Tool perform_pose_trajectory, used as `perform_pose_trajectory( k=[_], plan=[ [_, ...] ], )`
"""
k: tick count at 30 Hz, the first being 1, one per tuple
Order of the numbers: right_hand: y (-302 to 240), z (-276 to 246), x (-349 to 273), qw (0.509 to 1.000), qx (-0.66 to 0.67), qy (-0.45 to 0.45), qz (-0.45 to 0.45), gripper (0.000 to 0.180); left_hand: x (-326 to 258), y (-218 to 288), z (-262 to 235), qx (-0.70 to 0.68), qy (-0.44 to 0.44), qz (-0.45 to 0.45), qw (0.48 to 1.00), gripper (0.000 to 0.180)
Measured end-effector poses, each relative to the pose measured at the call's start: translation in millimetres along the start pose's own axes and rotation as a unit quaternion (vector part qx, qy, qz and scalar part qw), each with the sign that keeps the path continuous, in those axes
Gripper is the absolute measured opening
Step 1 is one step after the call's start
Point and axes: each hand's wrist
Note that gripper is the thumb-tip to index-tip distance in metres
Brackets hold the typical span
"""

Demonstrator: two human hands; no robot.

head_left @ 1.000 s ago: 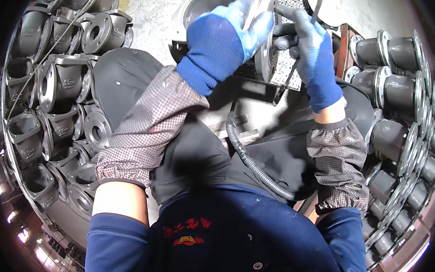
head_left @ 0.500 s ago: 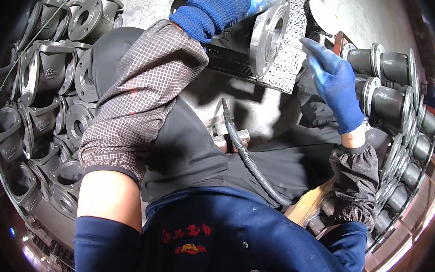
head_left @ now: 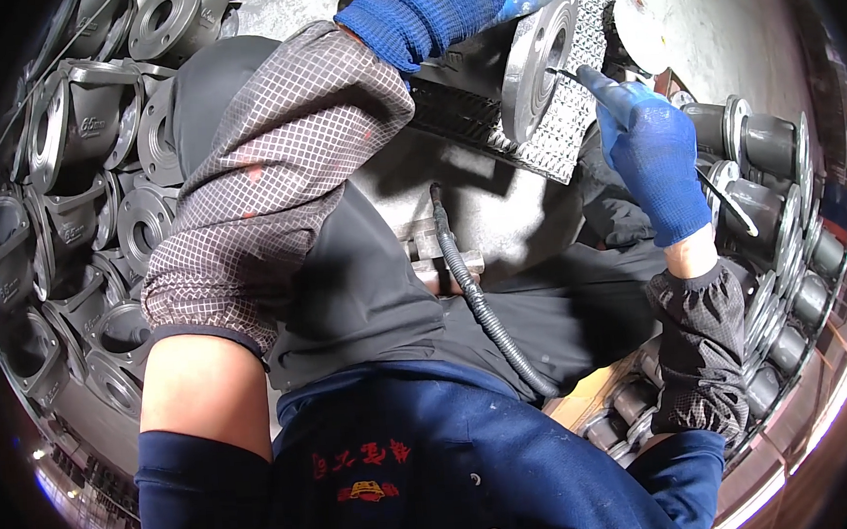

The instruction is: The person picks up metal castings and uses a handheld power grinder to smooth the edges and surfaces of several parts one by one.

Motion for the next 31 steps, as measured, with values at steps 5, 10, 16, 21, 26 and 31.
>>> perform_pose_trajectory(
  k=[5,10,16,21,26,31],
  plan=[
    [-2.0,-1.7,0.5,0.990,-0.124,0.035,-0.052,0.036,-0.7,2.7,-1.7,-0.003,-0.003,0.000,1.000,0.035],
    [-8.3,-7.9,8.0,0.986,-0.149,0.022,-0.075,0.035,-3.2,-0.4,-5.6,0.008,-0.001,-0.011,1.000,0.035],
    [-0.9,-14.9,1.4,0.986,-0.155,-0.009,-0.062,0.034,1.6,8.9,5.2,-0.018,-0.010,0.003,1.000,0.036],
    [-33.7,-6.9,15.0,0.964,-0.248,-0.049,-0.078,0.027,-8.3,-5.0,-12.9,0.017,0.001,-0.021,1.000,0.036],
    [-26.3,-16.8,5.6,0.944,-0.308,-0.117,0.009,0.010,4.8,7.5,4.3,-0.013,-0.012,0.001,1.000,0.037],
    [-28.3,-24.6,8.5,0.949,-0.303,-0.083,-0.035,0.011,2.2,9.1,-3.4,0.002,-0.009,-0.006,1.000,0.037]
  ],
)
Point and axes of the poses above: each hand's wrist, its own x-axis towards the middle knuckle, its own z-axis out of the palm, y = z × x, and after that the axes turned 11 degrees about -x, right-handed
